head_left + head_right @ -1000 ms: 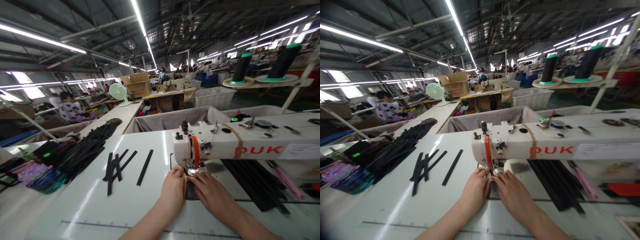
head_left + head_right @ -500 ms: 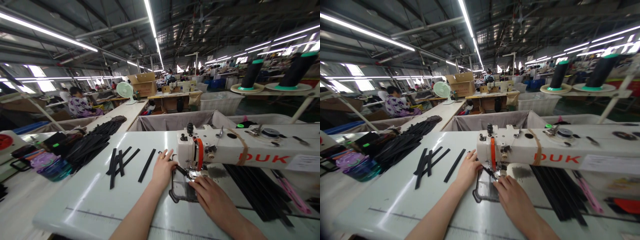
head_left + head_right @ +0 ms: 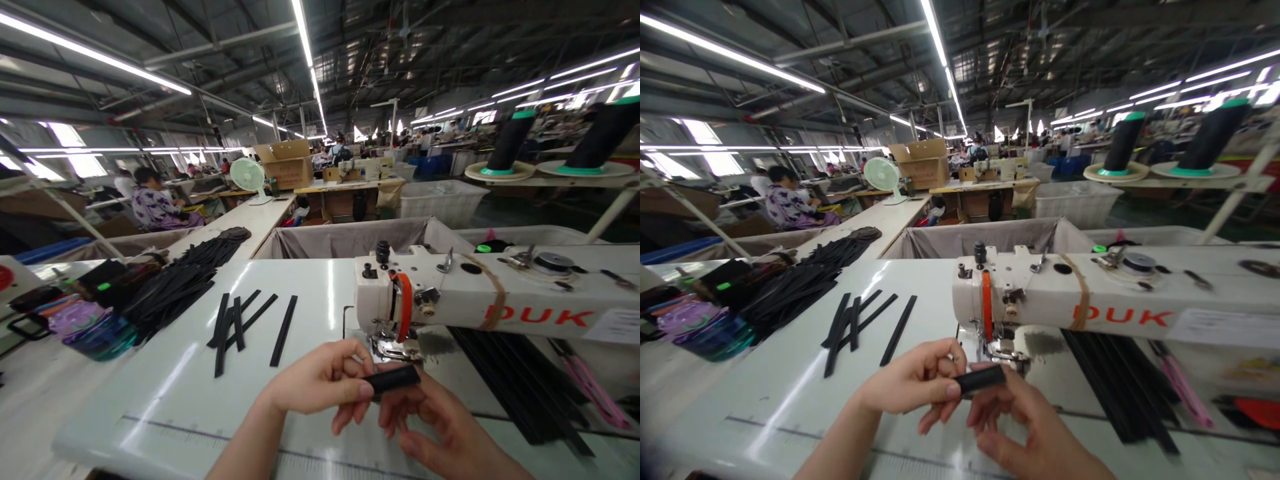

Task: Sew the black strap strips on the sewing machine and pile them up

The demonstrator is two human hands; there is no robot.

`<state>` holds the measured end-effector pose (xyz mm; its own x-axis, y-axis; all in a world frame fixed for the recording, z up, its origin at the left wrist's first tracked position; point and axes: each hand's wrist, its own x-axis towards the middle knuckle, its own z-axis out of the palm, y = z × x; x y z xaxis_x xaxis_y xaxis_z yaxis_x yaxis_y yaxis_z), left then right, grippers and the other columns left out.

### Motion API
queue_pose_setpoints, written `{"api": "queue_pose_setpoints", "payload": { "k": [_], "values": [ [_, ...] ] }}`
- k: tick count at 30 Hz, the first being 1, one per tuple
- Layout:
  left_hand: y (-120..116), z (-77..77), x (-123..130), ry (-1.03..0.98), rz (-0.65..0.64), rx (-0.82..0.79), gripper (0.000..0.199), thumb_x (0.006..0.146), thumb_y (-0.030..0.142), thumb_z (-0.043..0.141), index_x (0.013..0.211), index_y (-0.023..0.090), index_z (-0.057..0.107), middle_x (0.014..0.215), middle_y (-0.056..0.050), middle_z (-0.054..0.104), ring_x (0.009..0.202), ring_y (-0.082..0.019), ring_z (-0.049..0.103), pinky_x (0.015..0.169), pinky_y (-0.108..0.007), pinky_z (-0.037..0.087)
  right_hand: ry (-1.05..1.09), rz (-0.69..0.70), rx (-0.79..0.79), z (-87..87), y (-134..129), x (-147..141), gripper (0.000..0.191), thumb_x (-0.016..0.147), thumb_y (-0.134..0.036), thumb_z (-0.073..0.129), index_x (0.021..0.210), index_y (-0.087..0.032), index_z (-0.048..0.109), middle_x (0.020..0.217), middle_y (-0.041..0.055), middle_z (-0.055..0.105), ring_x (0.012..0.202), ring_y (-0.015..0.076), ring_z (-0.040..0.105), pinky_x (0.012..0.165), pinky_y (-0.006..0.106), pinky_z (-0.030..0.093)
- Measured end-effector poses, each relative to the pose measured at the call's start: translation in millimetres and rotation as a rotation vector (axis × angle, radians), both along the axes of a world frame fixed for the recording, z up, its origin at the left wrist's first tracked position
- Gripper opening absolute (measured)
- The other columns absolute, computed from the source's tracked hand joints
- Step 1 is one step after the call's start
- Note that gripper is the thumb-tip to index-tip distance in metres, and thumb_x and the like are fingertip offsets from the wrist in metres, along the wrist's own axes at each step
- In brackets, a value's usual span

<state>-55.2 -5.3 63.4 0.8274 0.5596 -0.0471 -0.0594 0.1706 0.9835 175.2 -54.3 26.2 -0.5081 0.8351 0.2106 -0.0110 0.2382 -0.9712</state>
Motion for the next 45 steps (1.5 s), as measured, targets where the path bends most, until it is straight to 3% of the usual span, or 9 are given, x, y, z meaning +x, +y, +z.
{"api": "queue_pose_setpoints", "payload": {
  "k": [6, 13, 18, 21, 25, 28, 37, 41, 45],
  "values": [
    [-4, -11.8, 22, -0.148, -0.211, -0.261, 0.031, 0.09, 0.043, 0.059, 0.098, 0.021, 0.038, 0.067, 0.0, 0.066, 0.037, -0.013, 0.06, 0.037, -0.016, 0.04, 0.147, -0.113, -0.264, 9.5, -13, -1, 0.036, 0.088, -0.047, 0.06, 0.116, -0.024, 0.058, 0.082, 0.0046, 0.067, 0.073, 0.0171, 0.062, 0.071, 0.033, 0.049],
    [-7, -15.0, 23, -0.178, -0.217, -0.325, 0.031, 0.09, 0.043, 0.059, 0.1, 0.021, 0.041, 0.062, 0.003, 0.062, 0.035, -0.011, 0.057, 0.041, -0.015, 0.038, 0.203, -0.142, -0.341, 12.1, -18, -3, 0.034, 0.086, -0.047, 0.064, 0.111, -0.025, 0.062, 0.078, 0.0025, 0.066, 0.068, 0.015, 0.061, 0.065, 0.028, 0.048],
    [-8, -15.8, 25, -0.118, -0.176, -0.317, 0.035, 0.088, 0.046, 0.062, 0.101, 0.02, 0.042, 0.056, 0.006, 0.058, 0.028, -0.004, 0.041, 0.037, -0.014, 0.028, 0.194, -0.209, -0.36, 10.1, -19, -3, 0.038, 0.084, -0.052, 0.063, 0.108, -0.023, 0.063, 0.067, 0.0015, 0.064, 0.06, 0.0142, 0.059, 0.06, 0.027, 0.047],
    [-9, -9.2, 27, -0.08, -0.081, -0.238, 0.035, 0.089, 0.049, 0.059, 0.101, 0.018, 0.048, 0.06, 0.004, 0.058, 0.036, -0.002, 0.032, 0.039, -0.014, 0.023, 0.16, -0.252, -0.33, 8.5, -21, 1, 0.039, 0.088, -0.056, 0.055, 0.103, -0.021, 0.064, 0.053, -0.0025, 0.054, 0.046, 0.0118, 0.051, 0.05, 0.025, 0.041],
    [-12, 1.1, 31, 0.008, 0.189, -0.08, 0.035, 0.083, 0.045, 0.068, 0.091, 0.012, 0.062, 0.068, 0.001, 0.056, 0.057, -0.005, 0.043, 0.054, -0.015, 0.033, 0.245, -0.304, -0.22, 10.1, -22, 7, 0.032, 0.085, -0.054, 0.061, 0.086, -0.022, 0.062, 0.055, -0.0016, 0.053, 0.05, 0.0118, 0.05, 0.053, 0.026, 0.041],
    [-15, 3.6, 32, -0.014, 0.31, -0.084, 0.03, 0.071, 0.033, 0.081, 0.082, 0.012, 0.062, 0.066, 0.002, 0.056, 0.059, -0.005, 0.047, 0.057, -0.016, 0.036, 0.264, -0.36, -0.201, 12.6, -21, 6, 0.029, 0.085, -0.051, 0.063, 0.093, -0.023, 0.064, 0.057, -0.0013, 0.053, 0.053, 0.0124, 0.05, 0.054, 0.026, 0.042],
    [-15, -2.9, 28, -0.046, 0.201, -0.19, 0.037, 0.065, 0.024, 0.085, 0.088, 0.013, 0.059, 0.054, 0.007, 0.055, 0.04, -0.002, 0.043, 0.039, -0.011, 0.032, 0.286, -0.373, -0.232, 14.3, -21, 2, 0.03, 0.086, -0.049, 0.062, 0.1, -0.022, 0.063, 0.057, -0.0014, 0.056, 0.054, 0.0132, 0.053, 0.056, 0.027, 0.043],
    [-16, 0.1, 18, -0.04, 0.143, -0.191, 0.05, 0.061, 0.015, 0.086, 0.102, 0.015, 0.057, 0.068, 0.002, 0.065, 0.039, -0.005, 0.053, 0.034, -0.011, 0.038, 0.3, -0.436, -0.221, 15.7, -19, 4, 0.031, 0.087, -0.051, 0.06, 0.099, -0.022, 0.061, 0.056, -0.0013, 0.055, 0.052, 0.0143, 0.051, 0.054, 0.028, 0.042],
    [-15, 7.7, 7, -0.016, 0.21, -0.155, 0.049, 0.063, 0.015, 0.085, 0.103, 0.015, 0.057, 0.078, -0.002, 0.068, 0.037, -0.006, 0.057, 0.028, -0.009, 0.033, 0.329, -0.519, -0.201, 17.0, -16, 5, 0.029, 0.086, -0.05, 0.062, 0.097, -0.024, 0.061, 0.052, -0.0023, 0.053, 0.051, 0.0151, 0.05, 0.053, 0.029, 0.04]
  ]
}}
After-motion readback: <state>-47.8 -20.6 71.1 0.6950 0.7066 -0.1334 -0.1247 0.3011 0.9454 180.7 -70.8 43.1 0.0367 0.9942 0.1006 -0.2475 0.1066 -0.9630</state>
